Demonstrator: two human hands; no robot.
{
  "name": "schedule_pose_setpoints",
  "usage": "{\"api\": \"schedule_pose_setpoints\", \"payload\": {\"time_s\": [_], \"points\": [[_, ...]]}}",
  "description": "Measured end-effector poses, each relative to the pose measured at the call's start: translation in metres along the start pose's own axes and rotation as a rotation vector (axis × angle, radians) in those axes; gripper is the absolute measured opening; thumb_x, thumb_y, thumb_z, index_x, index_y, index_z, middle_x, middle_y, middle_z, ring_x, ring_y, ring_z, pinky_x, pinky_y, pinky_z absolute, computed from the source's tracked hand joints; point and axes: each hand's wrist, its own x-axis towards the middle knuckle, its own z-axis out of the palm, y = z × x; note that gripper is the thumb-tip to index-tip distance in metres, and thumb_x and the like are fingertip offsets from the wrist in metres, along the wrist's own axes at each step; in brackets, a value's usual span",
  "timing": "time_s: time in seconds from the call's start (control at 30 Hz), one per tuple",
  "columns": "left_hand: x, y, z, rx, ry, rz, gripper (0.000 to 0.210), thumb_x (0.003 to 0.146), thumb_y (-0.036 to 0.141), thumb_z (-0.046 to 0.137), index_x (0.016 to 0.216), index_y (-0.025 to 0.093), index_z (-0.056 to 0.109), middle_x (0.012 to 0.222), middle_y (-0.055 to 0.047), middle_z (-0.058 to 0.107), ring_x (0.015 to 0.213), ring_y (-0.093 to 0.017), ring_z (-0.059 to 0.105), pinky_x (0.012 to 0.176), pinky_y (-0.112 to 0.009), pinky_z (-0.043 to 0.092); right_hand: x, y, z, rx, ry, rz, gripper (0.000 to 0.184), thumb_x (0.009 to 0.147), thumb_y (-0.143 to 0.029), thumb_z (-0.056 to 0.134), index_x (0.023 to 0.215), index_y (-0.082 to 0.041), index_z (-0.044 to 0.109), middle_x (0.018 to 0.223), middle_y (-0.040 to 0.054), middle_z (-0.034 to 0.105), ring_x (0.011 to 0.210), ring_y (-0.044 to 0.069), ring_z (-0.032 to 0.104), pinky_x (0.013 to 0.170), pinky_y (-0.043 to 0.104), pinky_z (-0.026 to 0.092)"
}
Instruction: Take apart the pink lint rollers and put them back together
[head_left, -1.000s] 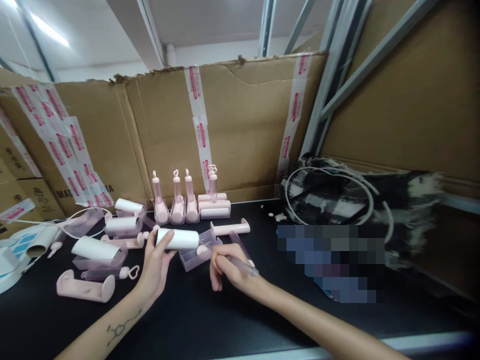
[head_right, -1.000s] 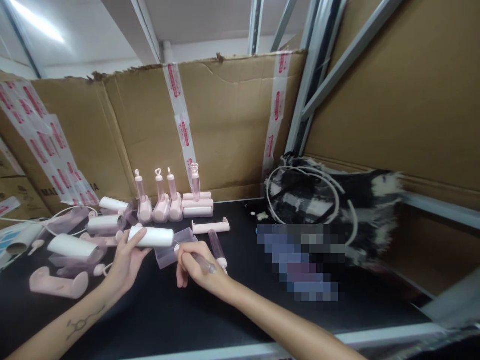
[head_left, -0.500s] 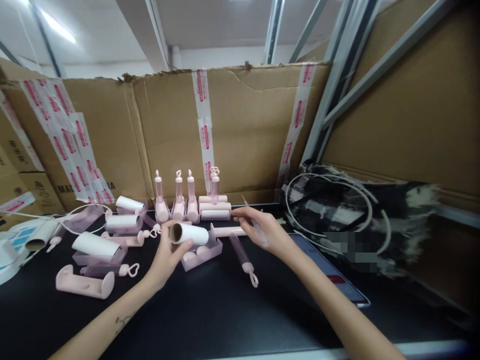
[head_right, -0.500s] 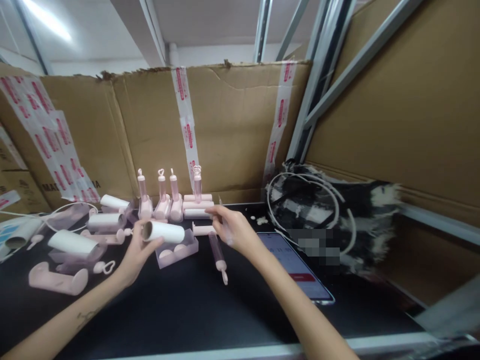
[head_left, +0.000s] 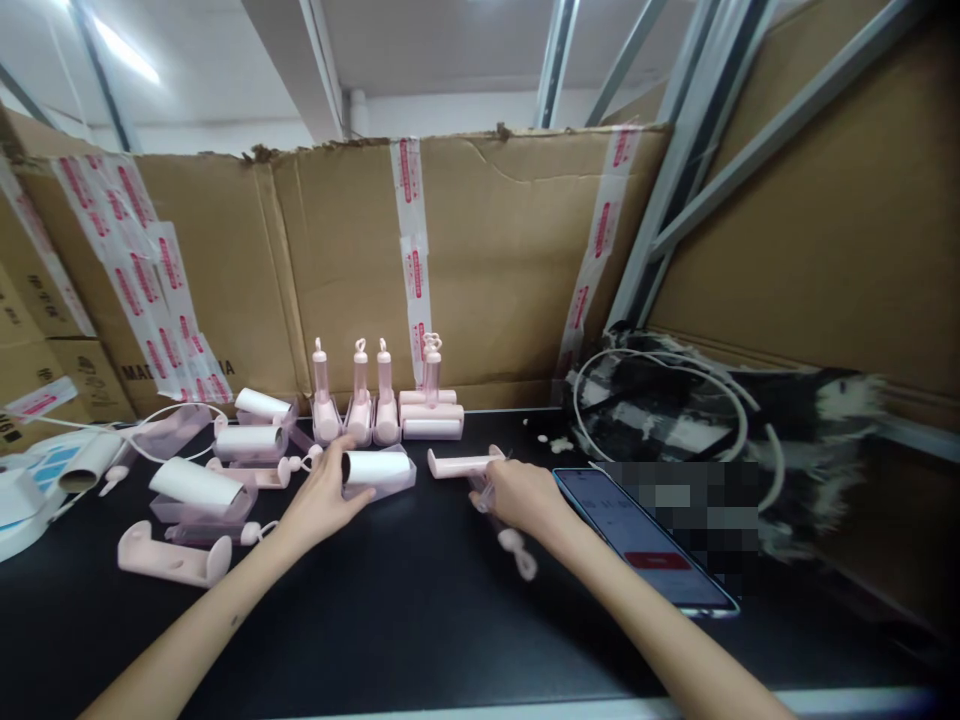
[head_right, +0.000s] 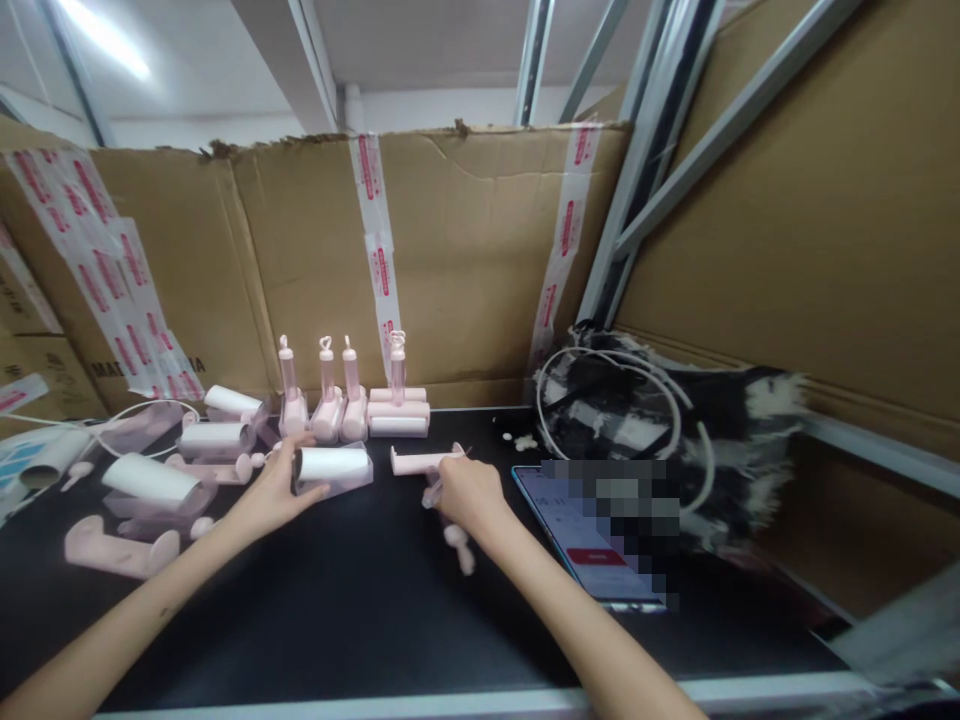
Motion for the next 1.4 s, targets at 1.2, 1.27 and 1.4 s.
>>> {"api": "schedule_pose_setpoints", "payload": {"time_s": [1.2,1.27,1.4], "points": [[-0.046,0.105,-0.001,-0.746,-0.233,-0.736,0.046,0.074,0.064,0.046,0.079,0.019,0.054,0.036,0.005,0.049,0.026,-0.015,0.048,0.028,-0.023,0.039,-0.033,-0.051,-0.056,-0.004,0.831,-0.917,0.031,0.088,-0.044,0.049,0.092,-0.016,0.062,0.055,0.001,0.056,0.047,0.011,0.052,0.045,0.026,0.029],[-0.049,0.108,-0.001,-0.808,-0.325,-0.882,0.049,0.075,0.066,0.042,0.068,0.019,0.053,0.034,0.003,0.049,0.026,-0.015,0.047,0.028,-0.024,0.04,-0.033,-0.049,-0.057,-0.044,0.826,-0.95,0.034,0.088,-0.046,0.046,0.091,-0.017,0.062,0.054,0.0007,0.055,0.047,0.01,0.052,0.044,0.026,0.028],[-0.05,0.094,-0.002,-0.818,-0.216,-0.747,0.039,0.074,0.057,0.052,0.064,0.019,0.057,0.032,0.003,0.048,0.024,-0.016,0.046,0.027,-0.026,0.038,-0.038,-0.057,-0.06,-0.103,0.799,-0.917,0.036,0.09,-0.047,0.043,0.087,-0.017,0.062,0.052,0.0013,0.053,0.045,0.011,0.051,0.043,0.027,0.026]]}}
